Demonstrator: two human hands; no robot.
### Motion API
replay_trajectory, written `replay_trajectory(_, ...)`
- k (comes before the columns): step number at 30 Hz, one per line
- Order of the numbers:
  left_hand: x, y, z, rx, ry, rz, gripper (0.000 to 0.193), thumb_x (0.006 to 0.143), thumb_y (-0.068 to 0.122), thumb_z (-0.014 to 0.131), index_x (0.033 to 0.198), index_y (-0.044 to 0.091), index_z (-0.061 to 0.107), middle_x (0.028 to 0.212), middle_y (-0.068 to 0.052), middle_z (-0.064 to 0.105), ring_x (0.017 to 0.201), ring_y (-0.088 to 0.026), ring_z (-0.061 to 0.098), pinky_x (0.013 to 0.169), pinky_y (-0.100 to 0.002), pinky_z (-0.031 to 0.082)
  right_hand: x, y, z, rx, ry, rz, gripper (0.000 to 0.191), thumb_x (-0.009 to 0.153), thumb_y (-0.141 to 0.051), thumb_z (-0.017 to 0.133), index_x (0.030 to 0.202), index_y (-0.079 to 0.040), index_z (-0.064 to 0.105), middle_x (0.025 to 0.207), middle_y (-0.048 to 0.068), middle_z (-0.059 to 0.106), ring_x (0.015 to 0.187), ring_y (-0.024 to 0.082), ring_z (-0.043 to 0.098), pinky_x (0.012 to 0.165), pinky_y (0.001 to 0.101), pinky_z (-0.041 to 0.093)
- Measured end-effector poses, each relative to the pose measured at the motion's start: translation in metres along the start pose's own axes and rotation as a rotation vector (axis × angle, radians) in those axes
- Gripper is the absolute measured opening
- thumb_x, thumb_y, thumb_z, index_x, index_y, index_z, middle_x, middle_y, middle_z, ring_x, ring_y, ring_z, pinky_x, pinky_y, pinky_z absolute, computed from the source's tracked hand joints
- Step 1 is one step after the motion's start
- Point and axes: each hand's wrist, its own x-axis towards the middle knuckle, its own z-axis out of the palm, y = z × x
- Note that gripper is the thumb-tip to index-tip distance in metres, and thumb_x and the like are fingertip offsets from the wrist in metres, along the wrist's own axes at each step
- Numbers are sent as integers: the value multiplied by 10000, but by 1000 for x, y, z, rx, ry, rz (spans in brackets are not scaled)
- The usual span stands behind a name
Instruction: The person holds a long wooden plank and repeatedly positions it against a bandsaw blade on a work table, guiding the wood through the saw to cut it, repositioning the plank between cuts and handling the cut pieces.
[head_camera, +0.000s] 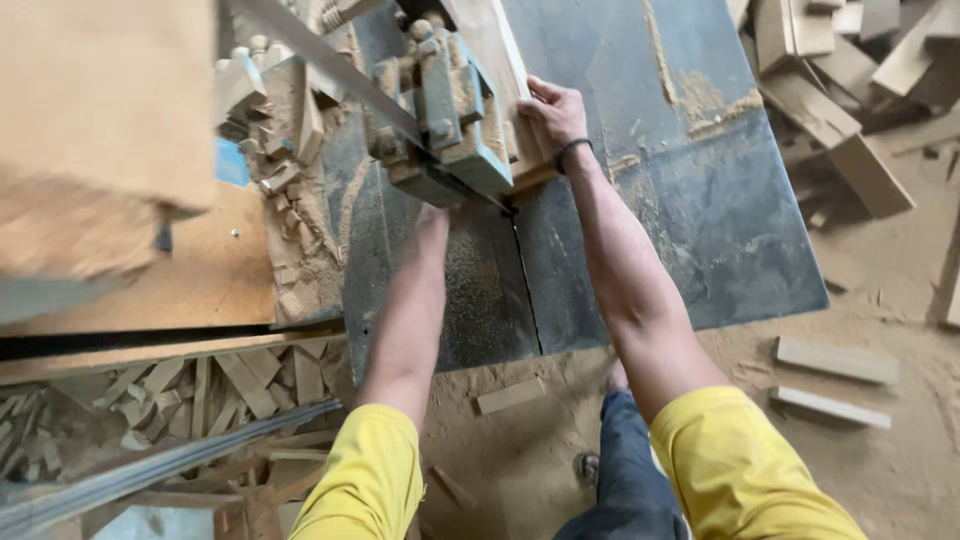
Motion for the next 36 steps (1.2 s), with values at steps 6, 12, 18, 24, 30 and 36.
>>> replay_trajectory(6,12,12,-5,-31,-111,62,217,1028,144,698,1218,56,641,1138,-64,680,947,-183,634,811,-319,570,18,10,-2,80,-69,-107,561,843,-33,775,1373,26,601,1230,131,754,975,105,732,853,236,609)
replay_trajectory(12,14,24,-23,-44,-164,97,273,997,160,736,1237,71,639,1152,-68,697,949,-183,660,807,-317,584,19,13,-4,76,-142,-97,561,866,-29,731,1407,3,586,1239,138,753,968,117,739,863,246,624)
replay_trajectory(18,4,29,-33,-66,-191,129,332,966,176,773,1255,85,638,1166,-72,715,950,-182,687,802,-315,599,9,17,-9,-19,-95,27,568,863,-53,715,1415,-52,578,1236,105,736,935,114,752,832,244,640)
replay_trajectory(24,-13,36,-39,-62,-12,140,408,905,178,809,1257,102,616,1167,-90,729,932,-205,720,794,-322,622,0,32,-27,59,-169,-80,501,910,-37,720,1395,8,602,1262,95,731,1005,86,707,884,232,597)
replay_trajectory(30,-79,59,-67,1181,356,47,423,912,138,816,1286,96,621,1228,-141,700,1050,-243,687,881,-357,603,-20,51,-45,-9,-162,-61,391,980,-68,693,1359,22,658,1213,81,748,986,72,683,863,213,574)
replay_trajectory(36,-190,46,-70,1522,540,-25,580,900,141,775,1436,55,571,1362,-162,668,1138,-310,636,890,-444,581,-4,49,-40,-112,-209,-35,553,878,14,691,1420,-25,588,1367,145,664,1131,162,671,908,262,607)
